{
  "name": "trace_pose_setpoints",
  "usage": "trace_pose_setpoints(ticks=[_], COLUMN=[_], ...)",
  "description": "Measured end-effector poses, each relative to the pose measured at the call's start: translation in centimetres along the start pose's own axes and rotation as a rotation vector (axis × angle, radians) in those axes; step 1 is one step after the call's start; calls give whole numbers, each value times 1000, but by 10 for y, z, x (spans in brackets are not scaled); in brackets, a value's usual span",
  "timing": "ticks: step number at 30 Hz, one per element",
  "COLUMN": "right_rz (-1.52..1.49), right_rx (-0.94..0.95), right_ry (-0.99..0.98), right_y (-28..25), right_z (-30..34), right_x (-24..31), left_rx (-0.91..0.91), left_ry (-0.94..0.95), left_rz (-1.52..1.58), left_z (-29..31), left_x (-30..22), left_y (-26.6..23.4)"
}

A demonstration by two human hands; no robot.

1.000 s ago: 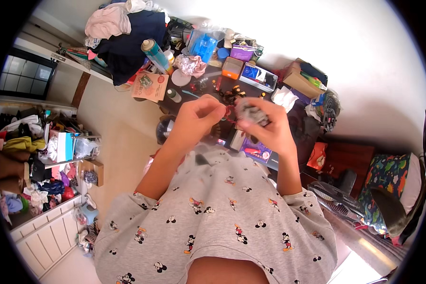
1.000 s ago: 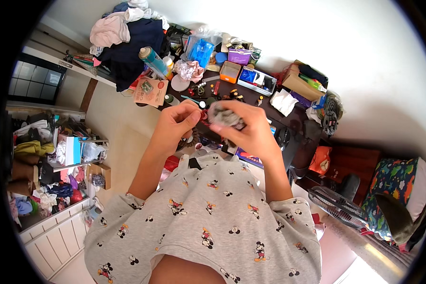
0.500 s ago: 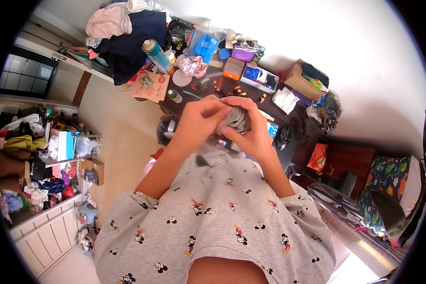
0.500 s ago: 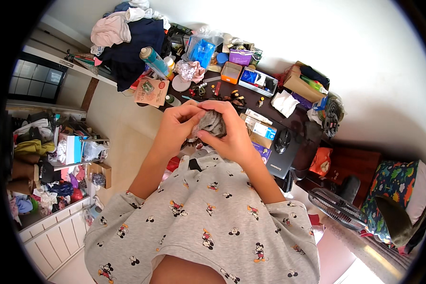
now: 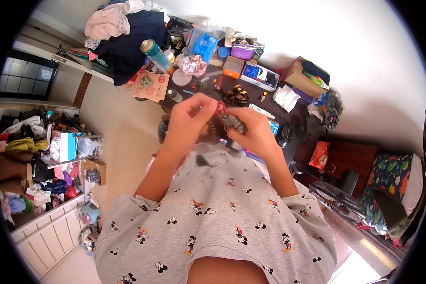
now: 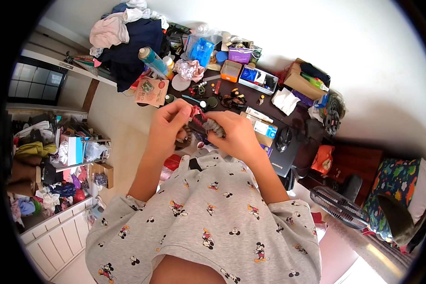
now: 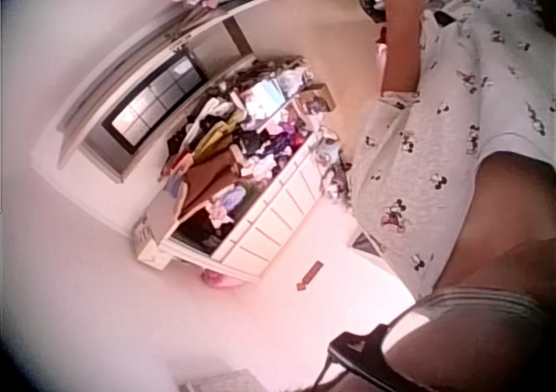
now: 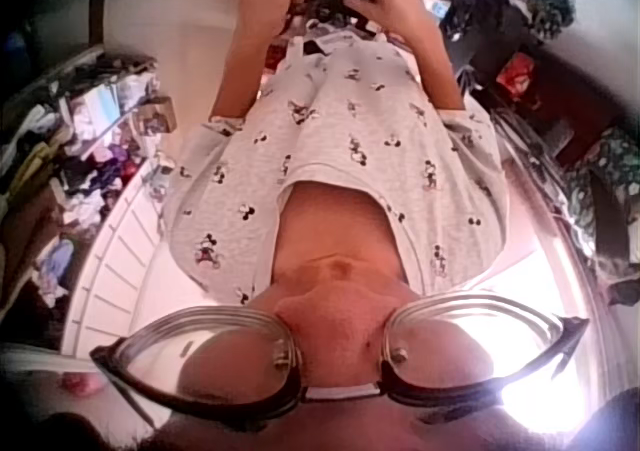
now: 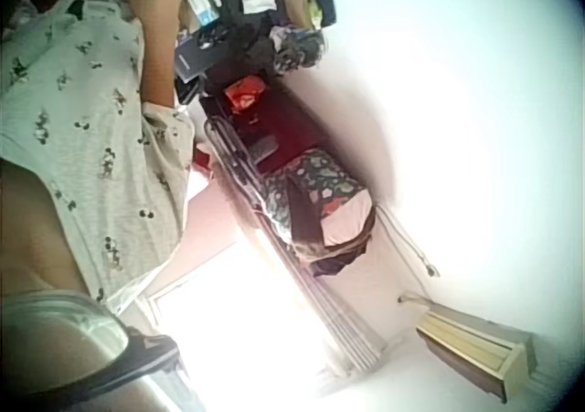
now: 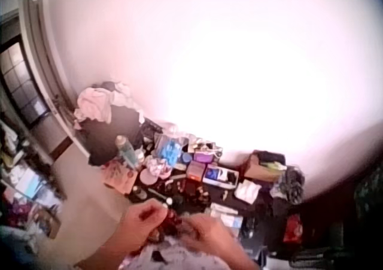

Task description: The person organizes various small items on a cluttered desk, including handling a small white tube, unscrewing the cap of a green bottle, and untangling a hair tie from a pile of accessories.

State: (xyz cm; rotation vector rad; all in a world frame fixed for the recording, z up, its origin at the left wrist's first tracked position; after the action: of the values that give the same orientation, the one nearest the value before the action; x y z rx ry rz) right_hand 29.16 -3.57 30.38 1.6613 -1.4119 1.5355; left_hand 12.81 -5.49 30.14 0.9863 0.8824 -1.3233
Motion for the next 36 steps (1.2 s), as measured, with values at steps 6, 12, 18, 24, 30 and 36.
trace_pose_setpoints(ticks=[6, 12, 18, 24, 30, 36], right_rz=[-25, -244, -252, -219, -193, -144], right_rx=[142, -67, 108, 203, 195, 356], right_ry=[208, 208, 50, 136, 138, 387], right_y=[-6, -31, 10, 17, 12, -1], right_z=[8, 4, -15, -13, -11, 6], right_x=[-28, -22, 8, -1, -10, -41], left_rx=[-49, -19, 59, 112, 79, 62], left_ry=[90, 99, 254, 453, 389, 250], left_rz=[-156, -144, -334, -537, -495, -356], left_z=[3, -4, 0, 2, 0, -11], left_x=[-6, -1, -5, -15, -14, -7], left_y=[-7, -7, 8, 8, 8, -2])
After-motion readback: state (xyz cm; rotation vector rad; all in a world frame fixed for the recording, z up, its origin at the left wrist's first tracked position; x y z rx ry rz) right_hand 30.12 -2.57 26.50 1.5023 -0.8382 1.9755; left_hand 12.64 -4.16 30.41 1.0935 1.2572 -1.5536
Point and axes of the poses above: each hand's wrist, its own z-axis away from the middle knuckle, its own y-axis out of the palm, x = y × z, the point moved 6 cm from there along -z, towards the middle knuckle, and after that the axes turned 10 degrees about -z, right-handed, at the moved point
